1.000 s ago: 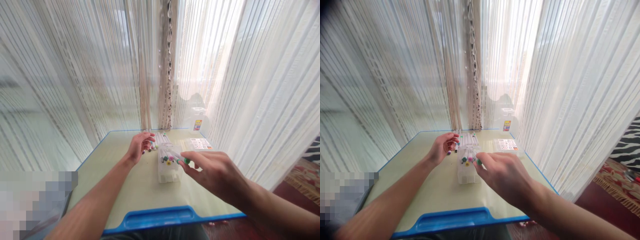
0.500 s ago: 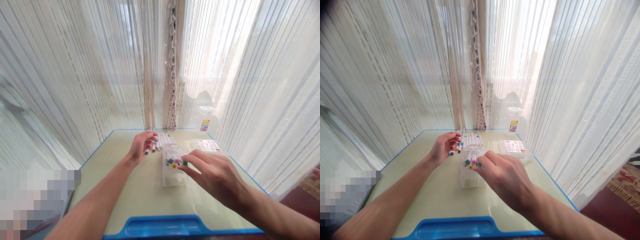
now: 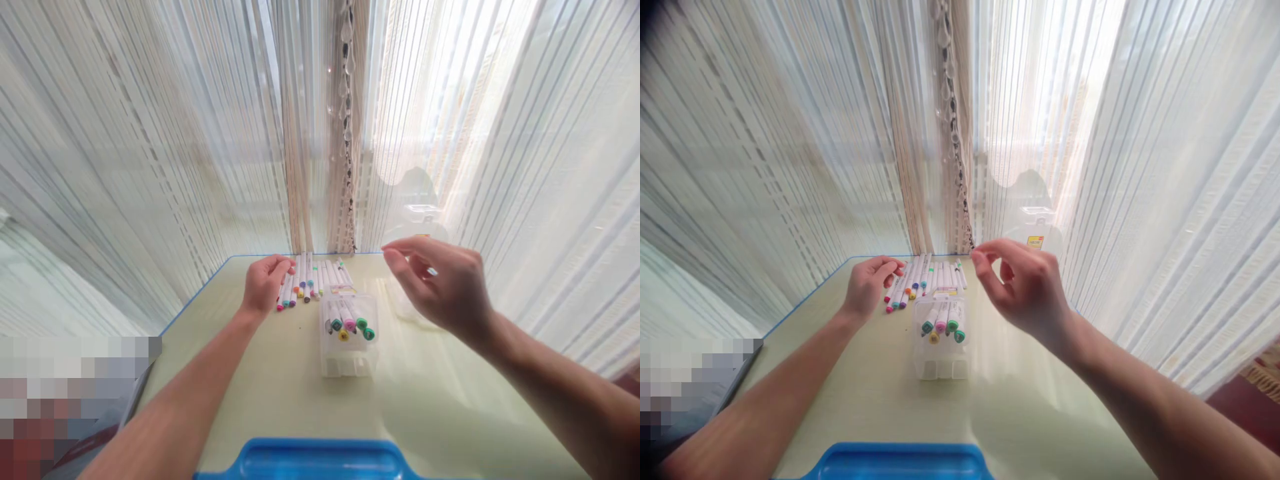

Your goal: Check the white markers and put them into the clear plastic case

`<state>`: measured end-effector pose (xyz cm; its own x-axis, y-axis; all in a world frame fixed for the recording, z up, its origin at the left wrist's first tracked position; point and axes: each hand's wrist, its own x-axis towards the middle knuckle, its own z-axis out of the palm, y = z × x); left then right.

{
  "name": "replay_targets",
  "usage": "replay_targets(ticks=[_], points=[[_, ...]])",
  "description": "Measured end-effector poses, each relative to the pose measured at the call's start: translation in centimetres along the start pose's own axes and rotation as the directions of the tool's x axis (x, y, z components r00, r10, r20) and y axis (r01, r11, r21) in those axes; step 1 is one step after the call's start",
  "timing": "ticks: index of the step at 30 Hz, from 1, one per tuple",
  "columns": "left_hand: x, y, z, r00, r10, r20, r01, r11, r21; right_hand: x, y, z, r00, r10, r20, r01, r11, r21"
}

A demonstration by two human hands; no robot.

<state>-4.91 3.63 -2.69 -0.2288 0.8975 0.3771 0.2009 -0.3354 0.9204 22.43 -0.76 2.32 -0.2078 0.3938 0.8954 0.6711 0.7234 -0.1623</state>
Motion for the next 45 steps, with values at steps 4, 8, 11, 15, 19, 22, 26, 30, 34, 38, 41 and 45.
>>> replay_targets(ticks=[4,8,11,15,19,22,26,30,34,38,41,45], points=[[0.6,-0.6,-0.8,0.995,0.065,-0.073,-0.046,0.969,0.244,-0.9,3.6,4.1,0.954,0.283,0.098,-0.291,0.953,0.086],[1.2,-1.5,-1.5,0.993,0.072,-0.098,-0.027,0.917,0.398,-3.8,5.3,6.0,0.946,0.227,0.232,-0.246,0.968,0.052],[1.5,-2.3,-2.1,0.995,0.032,-0.098,0.018,0.881,0.473,-4.7,5.5,5.7,0.952,0.19,0.241,-0.212,0.975,0.066],[1.5,-3.1,-2.4,0.996,-0.051,-0.071,0.082,0.829,0.553,-4.7,5.2,5.3,0.95,0.173,0.261,-0.202,0.975,0.09],[1.4,-3.7,-2.3,0.991,-0.135,-0.023,0.12,0.774,0.622,-4.8,5.2,5.4,0.942,0.171,0.288,-0.209,0.972,0.108],[1.4,-3.9,-2.1,0.984,-0.178,0.005,0.127,0.718,0.684,-5.0,5.1,5.5,0.941,0.161,0.297,-0.203,0.973,0.113],[1.6,-3.9,-2.2,0.979,-0.203,0.021,0.115,0.635,0.764,-5.2,5.1,5.6,0.931,0.146,0.335,-0.197,0.972,0.125],[1.9,-4.3,-2.8,0.98,-0.196,0.022,0.096,0.572,0.815,-5.3,5.2,5.8,0.919,0.153,0.364,-0.209,0.971,0.119],[2.0,-4.8,-3.3,0.982,-0.187,0.009,0.092,0.527,0.845,-5.3,5.3,5.9,0.904,0.17,0.391,-0.23,0.967,0.112],[2.1,-4.9,-3.7,0.986,-0.165,-0.01,0.095,0.518,0.85,-5.2,5.3,5.8,0.897,0.172,0.406,-0.233,0.967,0.103],[2.2,-4.7,-3.9,0.991,-0.122,-0.057,0.114,0.537,0.836,-5.2,5.3,5.8,0.899,0.169,0.405,-0.229,0.968,0.104],[2.2,-3.4,-3.5,0.996,0.021,-0.089,0.058,0.612,0.789,-5.2,5.4,5.8,0.906,0.175,0.386,-0.233,0.966,0.109]])
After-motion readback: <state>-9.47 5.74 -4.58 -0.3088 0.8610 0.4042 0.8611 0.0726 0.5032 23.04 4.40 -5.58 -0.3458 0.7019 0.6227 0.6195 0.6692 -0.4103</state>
